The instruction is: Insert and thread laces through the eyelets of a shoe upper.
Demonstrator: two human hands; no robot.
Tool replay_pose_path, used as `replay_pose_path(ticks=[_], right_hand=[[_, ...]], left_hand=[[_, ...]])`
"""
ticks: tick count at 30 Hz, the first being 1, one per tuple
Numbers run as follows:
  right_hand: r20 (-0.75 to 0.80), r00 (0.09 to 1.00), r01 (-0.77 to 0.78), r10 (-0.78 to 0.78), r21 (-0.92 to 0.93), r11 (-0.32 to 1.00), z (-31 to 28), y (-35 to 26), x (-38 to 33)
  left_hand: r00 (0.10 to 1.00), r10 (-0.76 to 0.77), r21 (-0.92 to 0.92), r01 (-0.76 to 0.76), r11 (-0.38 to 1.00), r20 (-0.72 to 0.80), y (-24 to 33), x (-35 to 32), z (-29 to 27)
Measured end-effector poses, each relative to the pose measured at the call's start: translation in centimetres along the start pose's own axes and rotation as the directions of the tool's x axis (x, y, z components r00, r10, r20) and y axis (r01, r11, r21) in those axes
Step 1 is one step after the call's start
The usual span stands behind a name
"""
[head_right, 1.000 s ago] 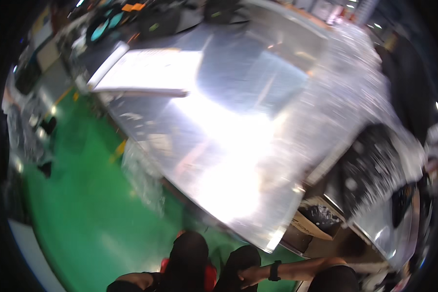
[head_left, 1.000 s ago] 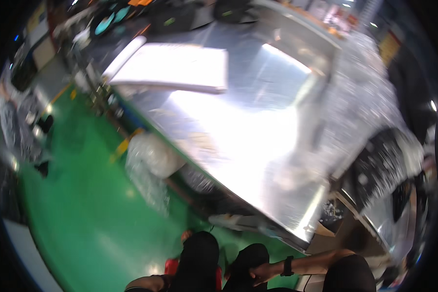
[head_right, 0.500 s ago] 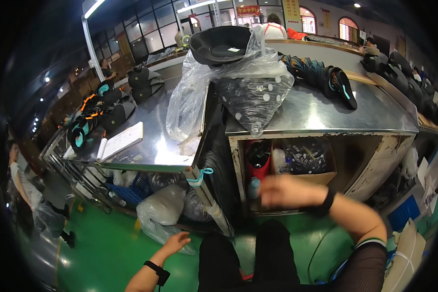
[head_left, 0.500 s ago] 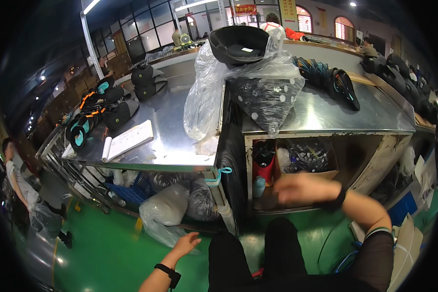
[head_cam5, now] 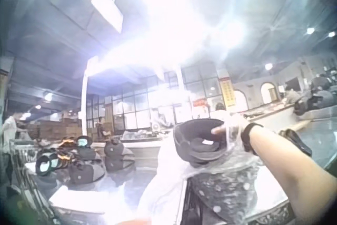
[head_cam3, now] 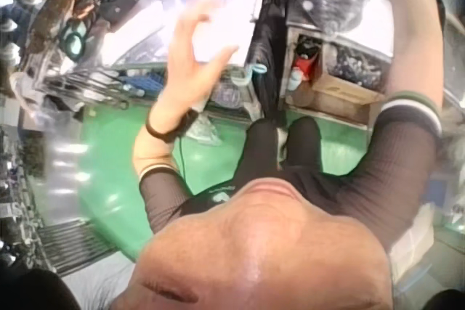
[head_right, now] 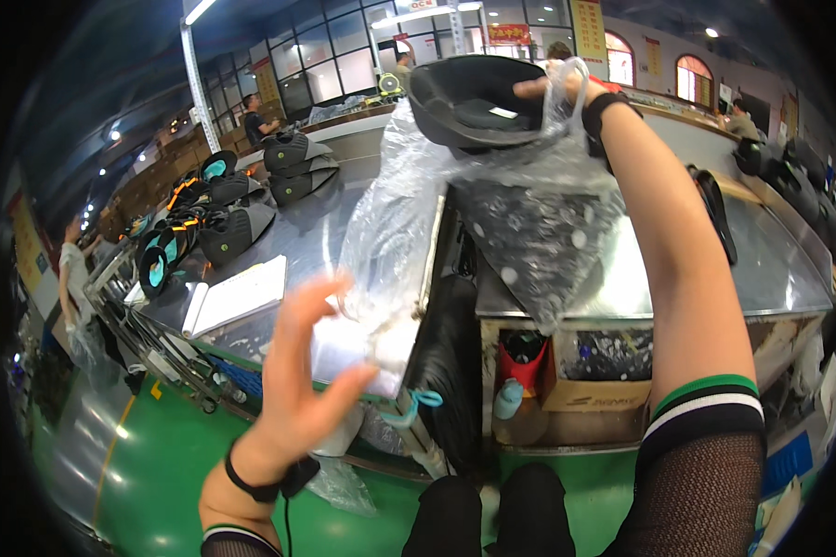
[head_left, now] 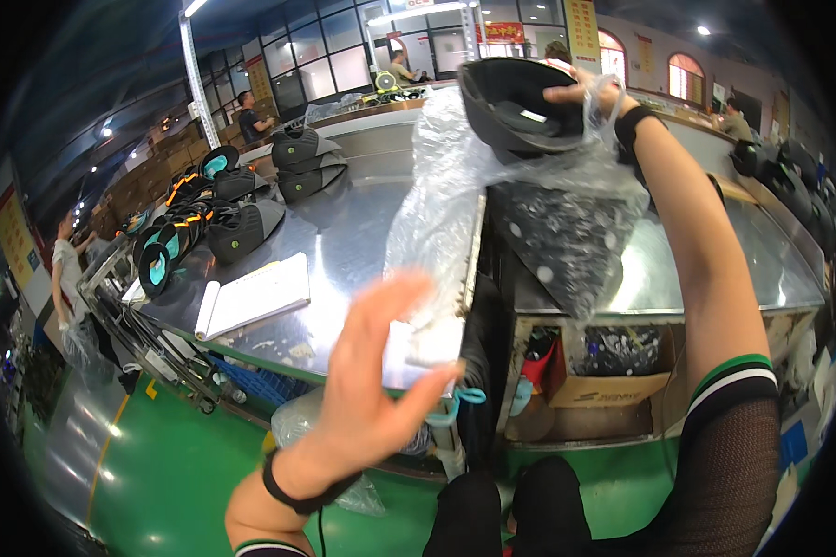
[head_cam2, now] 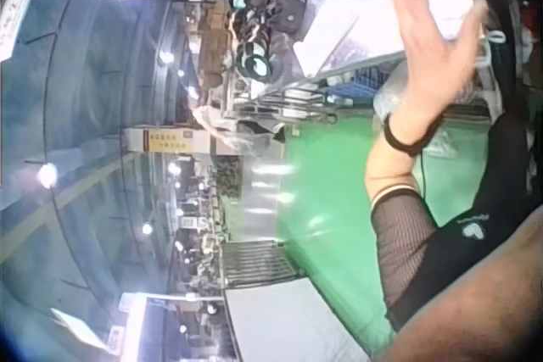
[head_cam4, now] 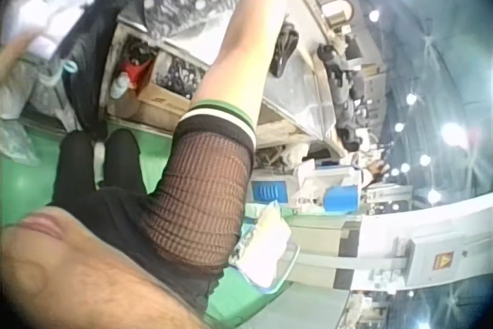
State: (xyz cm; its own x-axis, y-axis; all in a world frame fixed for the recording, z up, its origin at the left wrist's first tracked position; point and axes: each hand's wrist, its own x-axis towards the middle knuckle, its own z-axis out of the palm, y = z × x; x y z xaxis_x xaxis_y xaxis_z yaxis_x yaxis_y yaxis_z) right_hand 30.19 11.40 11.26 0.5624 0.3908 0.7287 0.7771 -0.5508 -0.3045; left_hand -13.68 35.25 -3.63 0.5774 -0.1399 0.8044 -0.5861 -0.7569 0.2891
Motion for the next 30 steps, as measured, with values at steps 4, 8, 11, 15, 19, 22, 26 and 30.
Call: replay_pose_path(ticks=[4, 8, 11, 15, 19, 22, 26, 30], right_hand=[[0.195, 0.970, -0.150, 0.148, -0.003, 0.989, -0.8, 5.3, -0.6], [-0.029, 0.944, -0.304, 0.329, 0.316, 0.899, -0.4, 2.2, -1.6], [-0.126, 0.949, -0.141, 0.290, 0.652, 0.745, -5.2, 1.7, -2.2], [-0.373, 0.894, 0.122, 0.247, 0.735, 0.667, -12.0, -3.0, -4.4], [-0.293, 0.920, 0.087, 0.261, 0.802, 0.591, -18.2, -5.3, -11.2], [-0.176, 0.891, -0.096, 0.418, 0.828, 0.553, -27.8, 9.8, -33.9], [-0.037, 0.803, -0.284, 0.595, 0.853, 0.438, -32.7, 9.2, -59.3], [0.088, 0.753, -0.339, 0.652, 0.901, 0.270, -23.0, 0.6, -72.1]], left_hand=[[0.962, -0.263, -0.149, 0.270, 0.951, 0.067, -7.9, 8.2, 2.3], [0.902, -0.345, -0.044, 0.368, 0.929, 0.261, -9.7, 11.6, 2.9], [0.908, -0.176, -0.052, 0.211, 0.976, 0.381, -9.9, 11.9, 3.5], [0.795, -0.409, -0.301, 0.565, 0.768, 0.449, -9.9, 10.2, 2.2], [0.825, -0.500, -0.699, 0.520, 0.491, 0.262, -5.4, 9.8, 0.0], [0.877, -0.180, -0.745, 0.474, 0.469, 0.445, 5.9, 4.9, 2.7], [0.353, 0.349, -0.496, 0.584, 0.643, 0.868, 13.0, -9.9, 14.1], [0.408, 0.427, -0.564, 0.747, 0.352, 0.807, 3.3, -21.6, 25.0]])
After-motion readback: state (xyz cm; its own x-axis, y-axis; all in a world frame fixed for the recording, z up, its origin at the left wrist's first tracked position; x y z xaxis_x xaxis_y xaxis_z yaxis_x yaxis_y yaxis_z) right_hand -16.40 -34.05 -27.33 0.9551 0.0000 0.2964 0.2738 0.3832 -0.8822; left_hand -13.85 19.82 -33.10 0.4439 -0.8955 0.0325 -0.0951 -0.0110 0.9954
